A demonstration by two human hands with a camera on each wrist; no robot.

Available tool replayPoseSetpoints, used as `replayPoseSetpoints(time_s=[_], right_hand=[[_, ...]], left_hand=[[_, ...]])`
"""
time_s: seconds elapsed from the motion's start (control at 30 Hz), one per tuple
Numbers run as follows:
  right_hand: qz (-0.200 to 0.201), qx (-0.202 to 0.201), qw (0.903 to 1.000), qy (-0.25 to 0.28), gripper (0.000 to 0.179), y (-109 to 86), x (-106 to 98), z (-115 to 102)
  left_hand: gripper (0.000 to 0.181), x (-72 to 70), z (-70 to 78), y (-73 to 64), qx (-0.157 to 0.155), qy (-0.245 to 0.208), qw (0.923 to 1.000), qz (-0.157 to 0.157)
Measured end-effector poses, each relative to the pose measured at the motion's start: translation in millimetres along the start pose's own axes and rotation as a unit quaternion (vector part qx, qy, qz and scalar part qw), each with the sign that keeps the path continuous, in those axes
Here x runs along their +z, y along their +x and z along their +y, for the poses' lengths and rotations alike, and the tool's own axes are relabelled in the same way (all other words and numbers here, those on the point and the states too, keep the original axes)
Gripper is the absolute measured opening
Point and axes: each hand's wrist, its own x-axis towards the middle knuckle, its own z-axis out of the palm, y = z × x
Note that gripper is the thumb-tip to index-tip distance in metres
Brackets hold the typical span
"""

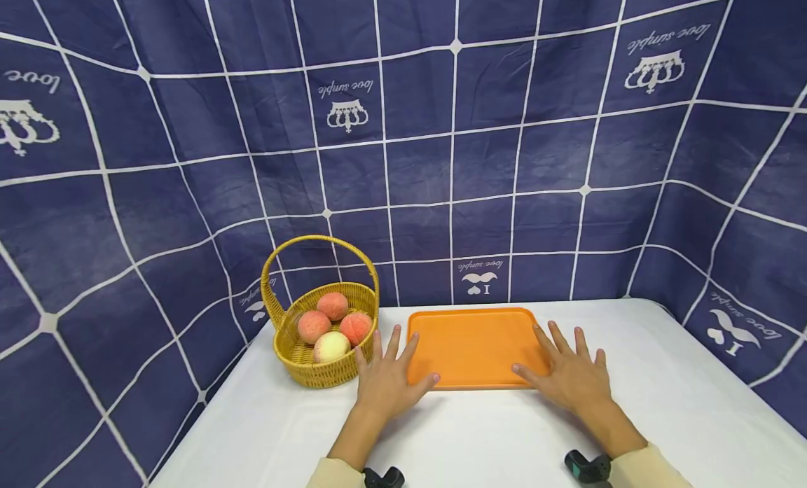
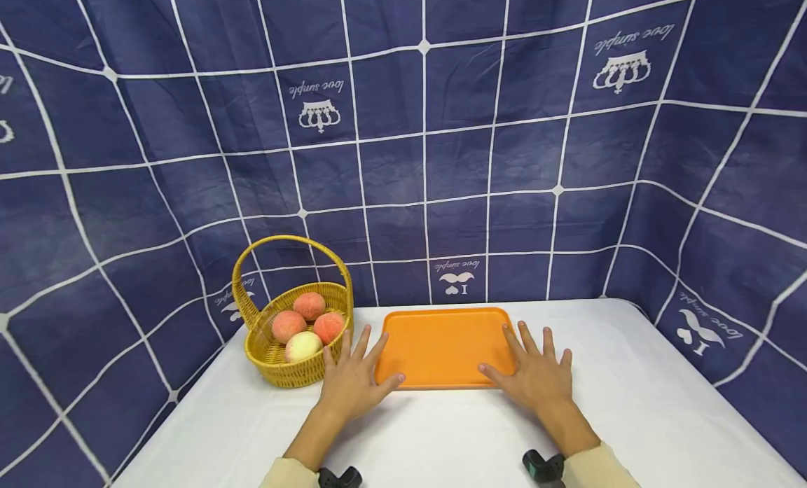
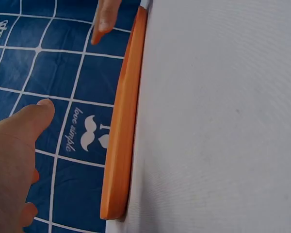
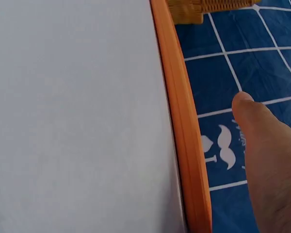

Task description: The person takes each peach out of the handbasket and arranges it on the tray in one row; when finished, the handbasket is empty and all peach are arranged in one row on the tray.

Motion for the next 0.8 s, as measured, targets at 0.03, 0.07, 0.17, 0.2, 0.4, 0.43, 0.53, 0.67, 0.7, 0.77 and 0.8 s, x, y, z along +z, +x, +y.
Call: replayPoseSetpoints(time_s=[0.03,0.07,0.17,0.2,0.4,0.43,0.53,0.67,0.7,0.77,0.8], right_hand=[[-0.005,-0.002,1.0,0.004,0.1,0.6,0.3,1.9],[-0.01,-0.006,0.9999,0.011,0.098,1.2,0.2,4.0],[-0.024,-0.043,0.998,0.04,0.091,3.5,-1.1,13.1],[-0.028,-0.062,0.9963,0.053,0.088,4.6,-2.1,16.7],[-0.078,-0.133,0.9814,0.115,0.081,11.8,-4.7,43.3],[-0.086,-0.133,0.9802,0.118,0.081,12.4,-4.4,48.2],[-0.105,-0.137,0.9776,0.121,0.081,13.4,-3.8,61.6],[-0.111,-0.16,0.9733,0.122,0.077,13.7,-3.2,74.8],[-0.113,-0.166,0.9719,0.123,0.076,13.6,-3.1,77.3],[-0.116,-0.177,0.9689,0.129,0.074,13.6,-2.9,81.5],[-0.119,-0.179,0.9675,0.133,0.073,13.7,-2.5,83.2]], left_hand=[[0.084,-0.6,-0.3,0.0,0.002,-0.003,1.0,0.002],[0.084,-2.1,-0.3,0.0,0.004,-0.008,1.0,0.005],[0.083,-9.3,-1.1,-0.1,0.013,-0.03,0.9994,0.011],[0.083,-12.8,-1.8,-0.3,0.017,-0.04,0.999,0.014],[0.084,-42.3,-14.8,-2.1,0.031,-0.098,0.9945,0.015],[0.085,-48.0,-18.5,-2.5,0.032,-0.108,0.9936,0.012],[0.084,-65.7,-31.2,-4.6,0.033,-0.124,0.9917,0.003],[0.086,-82.9,-52.2,-8.8,0.031,-0.126,0.9915,-0.008],[0.086,-85.3,-57.6,-9.9,0.029,-0.126,0.9916,-0.009],[0.087,-87.8,-68.1,-12.6,0.025,-0.125,0.9918,-0.01],[0.087,-88.4,-73.1,-14.1,0.021,-0.127,0.9916,-0.01]])
